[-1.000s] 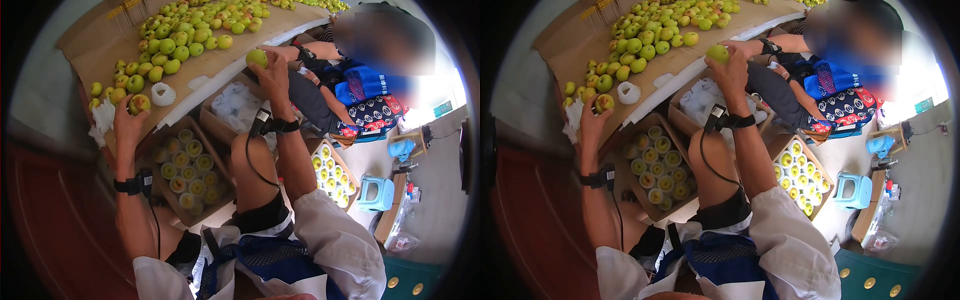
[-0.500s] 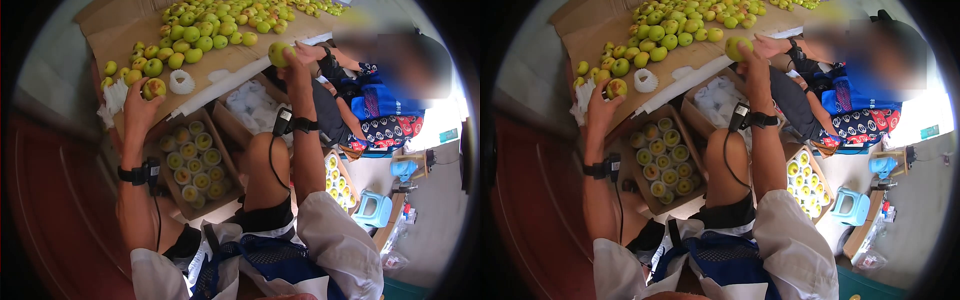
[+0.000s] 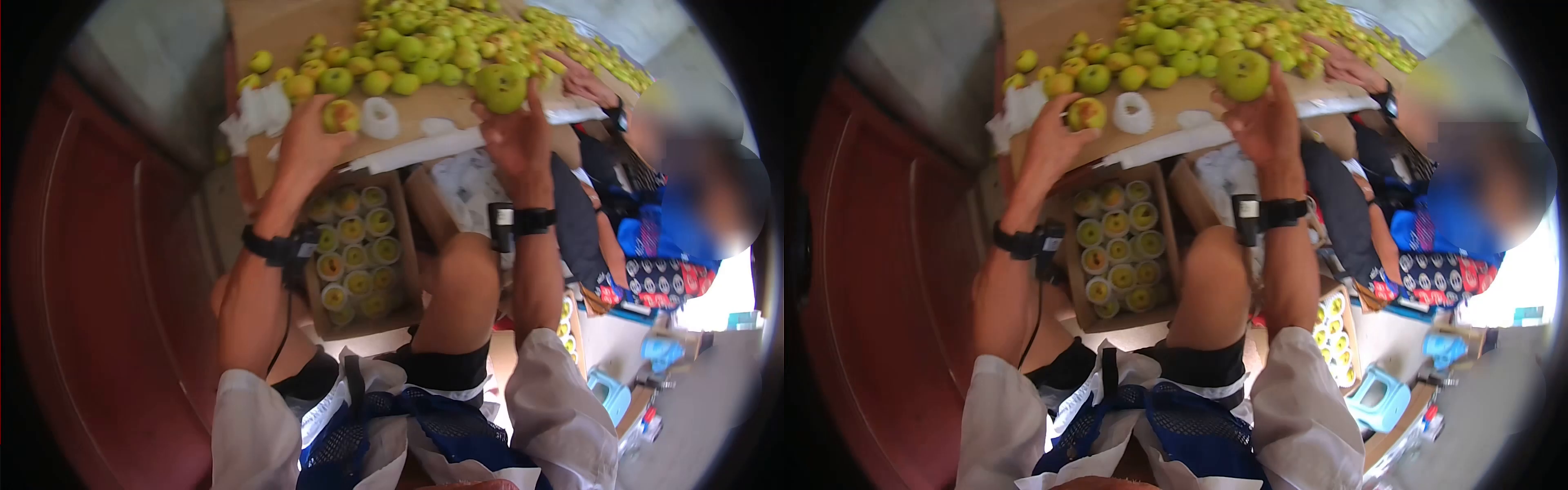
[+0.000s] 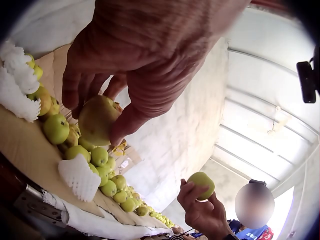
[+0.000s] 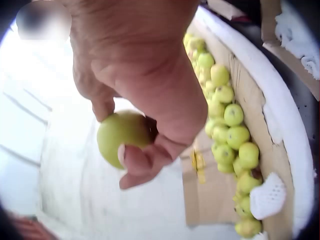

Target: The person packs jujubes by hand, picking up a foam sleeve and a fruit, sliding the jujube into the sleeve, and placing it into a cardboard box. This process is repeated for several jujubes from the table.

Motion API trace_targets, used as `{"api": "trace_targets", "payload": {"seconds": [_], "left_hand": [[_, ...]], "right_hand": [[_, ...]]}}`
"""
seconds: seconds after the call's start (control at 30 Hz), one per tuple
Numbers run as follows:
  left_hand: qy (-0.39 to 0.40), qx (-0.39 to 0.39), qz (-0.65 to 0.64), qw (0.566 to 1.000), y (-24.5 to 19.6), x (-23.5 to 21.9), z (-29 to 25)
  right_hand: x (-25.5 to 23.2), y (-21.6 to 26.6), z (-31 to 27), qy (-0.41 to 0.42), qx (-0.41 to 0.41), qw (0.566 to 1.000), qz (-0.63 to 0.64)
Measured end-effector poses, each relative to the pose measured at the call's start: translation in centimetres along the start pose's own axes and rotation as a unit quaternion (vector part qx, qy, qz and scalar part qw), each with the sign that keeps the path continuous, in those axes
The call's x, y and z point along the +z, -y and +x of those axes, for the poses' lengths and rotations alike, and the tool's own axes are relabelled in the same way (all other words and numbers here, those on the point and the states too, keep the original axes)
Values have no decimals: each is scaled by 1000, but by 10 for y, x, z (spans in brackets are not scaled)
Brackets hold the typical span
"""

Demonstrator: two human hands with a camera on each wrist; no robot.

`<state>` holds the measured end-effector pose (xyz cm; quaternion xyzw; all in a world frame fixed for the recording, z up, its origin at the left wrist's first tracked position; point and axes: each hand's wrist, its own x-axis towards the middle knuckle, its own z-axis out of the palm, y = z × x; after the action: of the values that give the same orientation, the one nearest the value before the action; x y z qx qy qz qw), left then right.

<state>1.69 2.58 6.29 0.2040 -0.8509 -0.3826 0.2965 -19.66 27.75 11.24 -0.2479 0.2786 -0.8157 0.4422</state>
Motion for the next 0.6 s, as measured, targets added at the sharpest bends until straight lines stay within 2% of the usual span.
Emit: {"api": "trace_targets", "payload": {"seconds": [0.03, 0.07, 0.1, 0.13, 0.27, 0.37, 0.4, 0.5, 0.53, 0.6], "left_hand": [[1, -13, 20, 1000, -12, -4, -4], [-7, 6, 9, 1000, -9, -1, -7], [12, -31, -8, 999, -20, -5, -10], [14, -20, -8, 1000, -20, -3, -11], [18, -28, 13, 999, -29, -5, -13], [40, -59, 20, 997, -33, -13, -12], [42, -59, 24, 997, -31, -15, -11], [50, -59, 33, 996, -25, -18, -11], [52, -58, 31, 996, -25, -19, -12], [57, -56, 26, 997, -25, -20, -12]], "right_hand": [[13, 1, 14, 2, 0, 999, -46], [27, 1, 31, 12, 8, 997, -74], [39, 0, 50, 22, 14, 994, -105], [46, 0, 72, 55, 47, 989, -129], [84, -37, 163, 41, 115, 948, -295], [103, -72, 223, 121, 174, 929, -305], [96, -84, 245, 149, 195, 906, -345], [83, -111, 301, 85, 212, 860, -457], [83, -123, 311, 72, 186, 869, -453], [87, -134, 326, 71, 156, 859, -482]]}}
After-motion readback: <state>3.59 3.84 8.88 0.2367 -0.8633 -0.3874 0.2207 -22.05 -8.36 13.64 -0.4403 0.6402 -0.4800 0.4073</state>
